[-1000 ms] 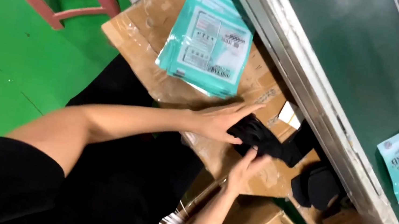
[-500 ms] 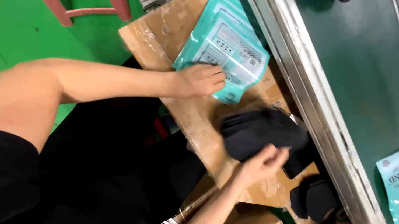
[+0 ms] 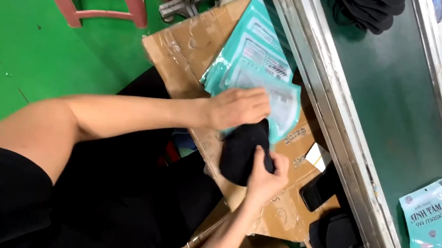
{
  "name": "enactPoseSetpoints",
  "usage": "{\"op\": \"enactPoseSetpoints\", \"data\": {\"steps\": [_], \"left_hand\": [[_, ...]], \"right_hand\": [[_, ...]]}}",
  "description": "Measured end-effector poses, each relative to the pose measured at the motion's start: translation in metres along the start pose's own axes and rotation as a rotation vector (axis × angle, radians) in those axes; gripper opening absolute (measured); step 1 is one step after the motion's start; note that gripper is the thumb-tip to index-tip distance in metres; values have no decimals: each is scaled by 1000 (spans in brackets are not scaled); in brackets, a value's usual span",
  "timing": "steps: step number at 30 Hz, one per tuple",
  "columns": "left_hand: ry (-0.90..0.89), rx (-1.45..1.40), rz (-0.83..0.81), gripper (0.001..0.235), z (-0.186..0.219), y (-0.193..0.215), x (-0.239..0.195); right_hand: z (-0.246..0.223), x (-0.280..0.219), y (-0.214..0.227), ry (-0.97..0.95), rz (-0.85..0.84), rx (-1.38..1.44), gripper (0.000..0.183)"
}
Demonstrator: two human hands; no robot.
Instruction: The person packs black face masks into teal plastic pouches at a packing station. They pick up a mask, insert it into an open pouch, press it flat, seal the pouch, and place the finished pouch into a cardboard box, repeating the cycle for successive masks.
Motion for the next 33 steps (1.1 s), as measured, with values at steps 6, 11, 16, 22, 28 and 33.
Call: {"op": "enactPoseSetpoints", "data": {"steps": [6, 11, 16, 22, 28, 33], "left_hand": [[-141, -177, -29, 16, 56, 15, 8], [435, -715, 96, 40, 27, 31, 12], [940, -1326, -16, 43, 21, -60, -27], [937, -1149, 183, 28, 14, -36, -15], [951, -1381, -204, 28, 65, -92, -62], [-60, -192, -196, 25, 113, 12, 7]], "right_hand": [[-54, -13, 22, 203, 417, -295, 23], [-40, -19, 40, 17, 566, 241, 15], [-49, 5, 16, 18, 444, 163, 32], [-16, -26, -2, -386, 332, 1008, 33], [24, -33, 24, -277, 385, 1019, 15], [-62, -22, 60, -44, 250, -206, 18]]}}
Point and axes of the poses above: each hand's wrist, its own x-axis towards the middle knuckle, its own y-axis out of the back of the hand, z = x × y, the point moved 7 cm from there along x, towards the middle knuckle, and after that the axes turned 4 degrees about y, right-handed, at the moved point
